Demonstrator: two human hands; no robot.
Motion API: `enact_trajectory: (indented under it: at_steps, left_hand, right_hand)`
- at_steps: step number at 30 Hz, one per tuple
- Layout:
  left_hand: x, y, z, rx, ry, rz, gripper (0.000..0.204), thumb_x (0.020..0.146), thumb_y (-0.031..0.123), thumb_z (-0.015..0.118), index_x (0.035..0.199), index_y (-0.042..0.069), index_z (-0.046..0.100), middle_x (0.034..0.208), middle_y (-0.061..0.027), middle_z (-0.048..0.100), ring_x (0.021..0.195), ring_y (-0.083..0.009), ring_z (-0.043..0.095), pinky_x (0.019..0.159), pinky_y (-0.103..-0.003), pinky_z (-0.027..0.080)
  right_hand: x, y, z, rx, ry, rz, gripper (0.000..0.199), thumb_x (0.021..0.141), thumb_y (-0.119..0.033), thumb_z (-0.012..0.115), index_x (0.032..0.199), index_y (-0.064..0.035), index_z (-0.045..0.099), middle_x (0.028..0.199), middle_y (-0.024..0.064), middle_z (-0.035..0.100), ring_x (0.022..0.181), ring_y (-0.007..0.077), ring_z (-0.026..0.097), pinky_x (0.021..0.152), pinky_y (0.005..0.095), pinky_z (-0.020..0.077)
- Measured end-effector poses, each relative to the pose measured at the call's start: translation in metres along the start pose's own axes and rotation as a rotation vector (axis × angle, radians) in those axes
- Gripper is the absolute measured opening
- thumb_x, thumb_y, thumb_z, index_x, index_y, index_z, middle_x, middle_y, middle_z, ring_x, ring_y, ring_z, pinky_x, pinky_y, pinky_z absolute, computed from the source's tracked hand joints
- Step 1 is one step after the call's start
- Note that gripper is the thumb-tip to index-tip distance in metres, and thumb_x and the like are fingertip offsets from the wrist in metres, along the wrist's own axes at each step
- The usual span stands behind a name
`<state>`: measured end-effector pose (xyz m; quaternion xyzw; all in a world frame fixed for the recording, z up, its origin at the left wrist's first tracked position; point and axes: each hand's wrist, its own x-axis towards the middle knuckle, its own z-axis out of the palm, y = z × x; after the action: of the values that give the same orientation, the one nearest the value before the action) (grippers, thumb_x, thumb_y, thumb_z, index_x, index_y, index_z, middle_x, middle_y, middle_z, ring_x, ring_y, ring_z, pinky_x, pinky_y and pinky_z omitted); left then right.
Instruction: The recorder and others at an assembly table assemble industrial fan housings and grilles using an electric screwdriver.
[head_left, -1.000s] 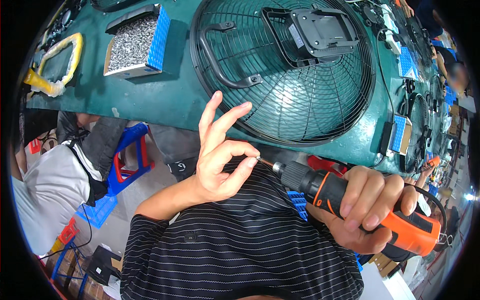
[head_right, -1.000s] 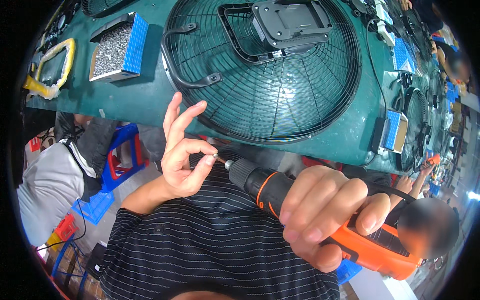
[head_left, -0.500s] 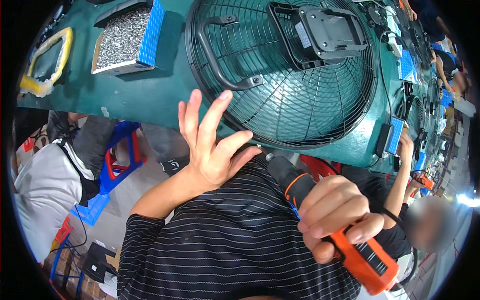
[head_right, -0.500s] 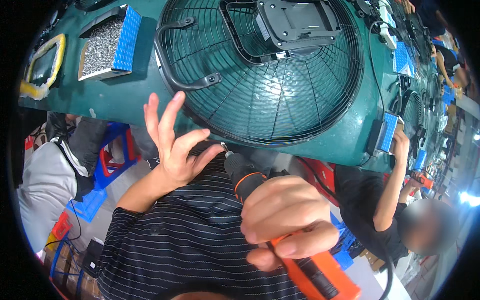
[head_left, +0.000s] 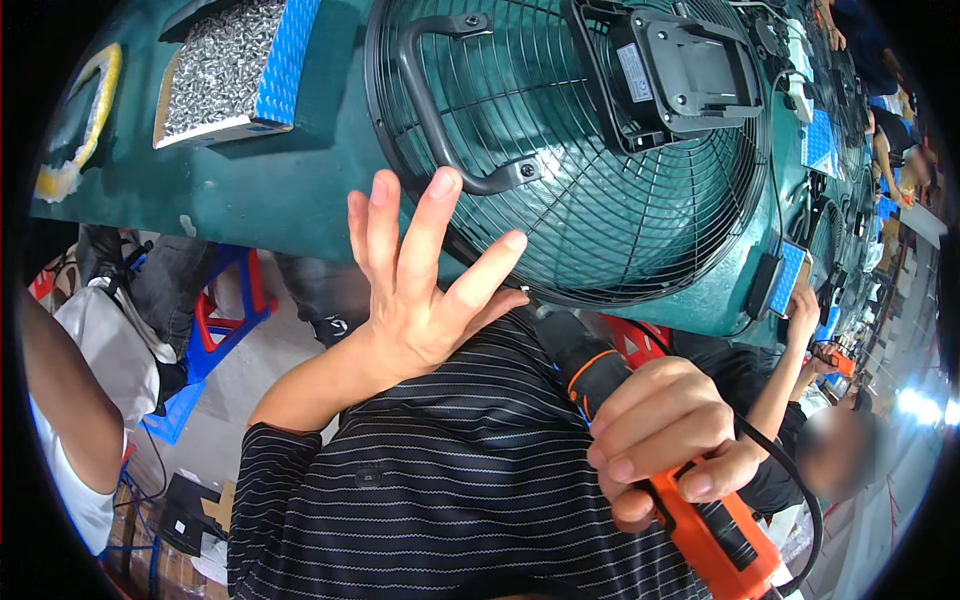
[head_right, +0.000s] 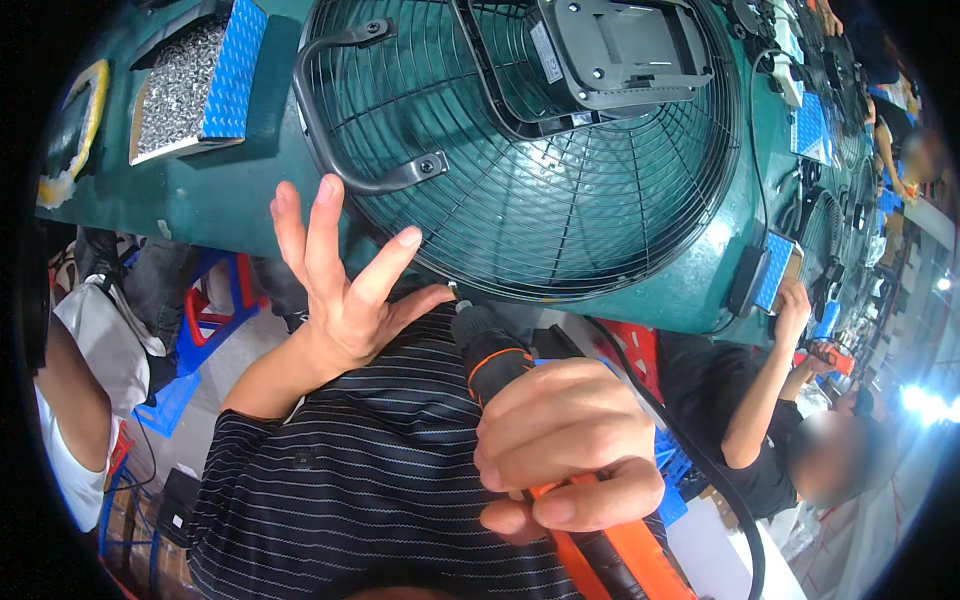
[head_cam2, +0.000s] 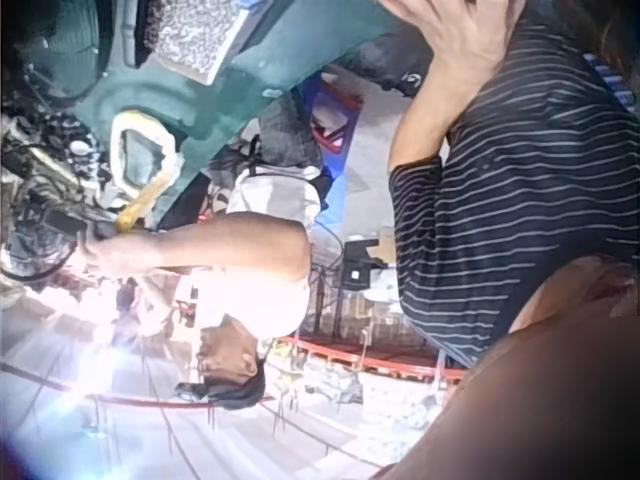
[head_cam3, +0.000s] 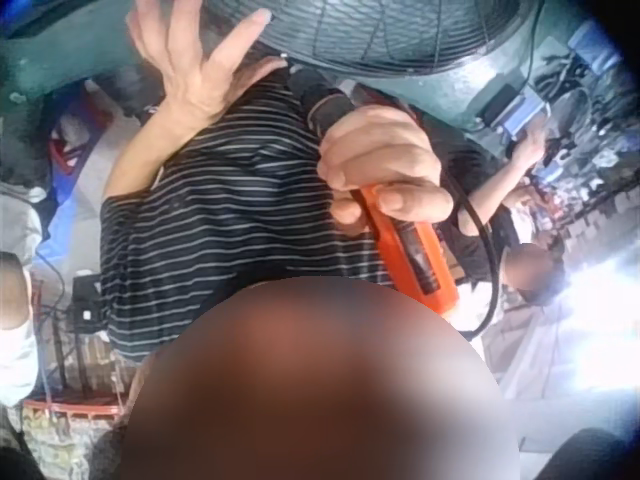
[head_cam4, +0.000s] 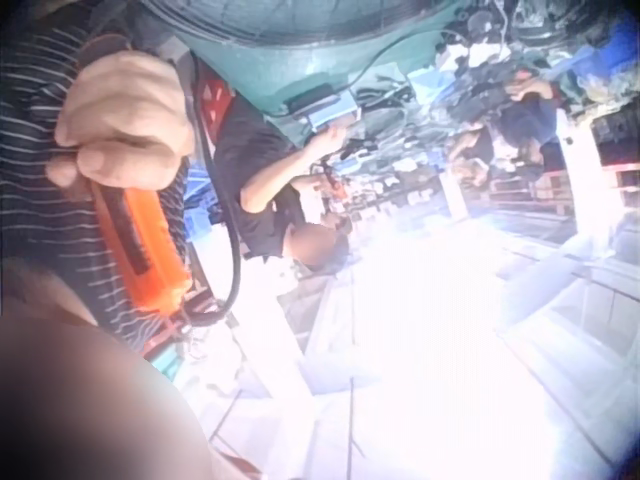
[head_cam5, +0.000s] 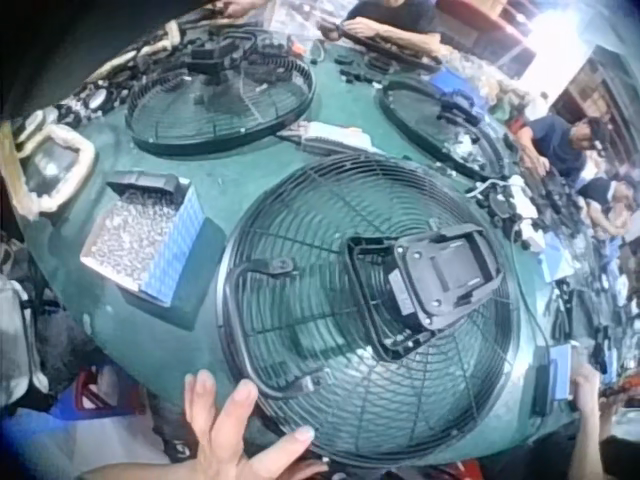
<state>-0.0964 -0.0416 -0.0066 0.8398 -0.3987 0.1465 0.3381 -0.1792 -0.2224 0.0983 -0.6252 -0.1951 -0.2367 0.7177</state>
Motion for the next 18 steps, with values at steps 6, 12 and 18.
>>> enact_trajectory:
  at_steps: [6,12,18]
  left_hand:
    - [0.007,-0.008,-0.004,-0.007,-0.014,0.019,0.073,0.070,0.038,0.085,0.133,0.018,0.054,0.151,-0.0326,0.029,0.142,-0.0546,0.016,0.113,-0.066,0.018]
    - [0.029,-0.042,-0.018,-0.113,-0.087,0.072,0.077,0.072,0.047,0.080,0.135,0.016,0.051,0.150,-0.0287,0.035,0.139,-0.0542,0.025,0.111,-0.063,0.025]
    - [0.036,-0.050,-0.020,-0.118,-0.071,0.142,0.068,0.077,0.050,0.075,0.134,0.018,0.056,0.149,-0.0213,0.039,0.140,-0.0466,0.030,0.112,-0.061,0.026]
  right_hand:
    - [0.008,0.003,0.001,0.007,-0.003,0.034,0.046,0.074,0.003,0.079,0.109,-0.0056,0.050,0.081,0.0118,0.066,0.065,0.0229,0.068,0.057,0.0330,0.0565]
    - [0.014,0.004,0.008,-0.059,-0.017,0.097,0.052,0.070,0.006,0.080,0.110,-0.0060,0.050,0.079,0.0117,0.066,0.063,0.0237,0.068,0.057,0.0328,0.0560]
    - [0.023,0.008,0.013,-0.089,-0.030,0.128,0.054,0.067,0.008,0.080,0.111,-0.0067,0.053,0.078,0.0123,0.067,0.062,0.0242,0.067,0.054,0.0332,0.0553]
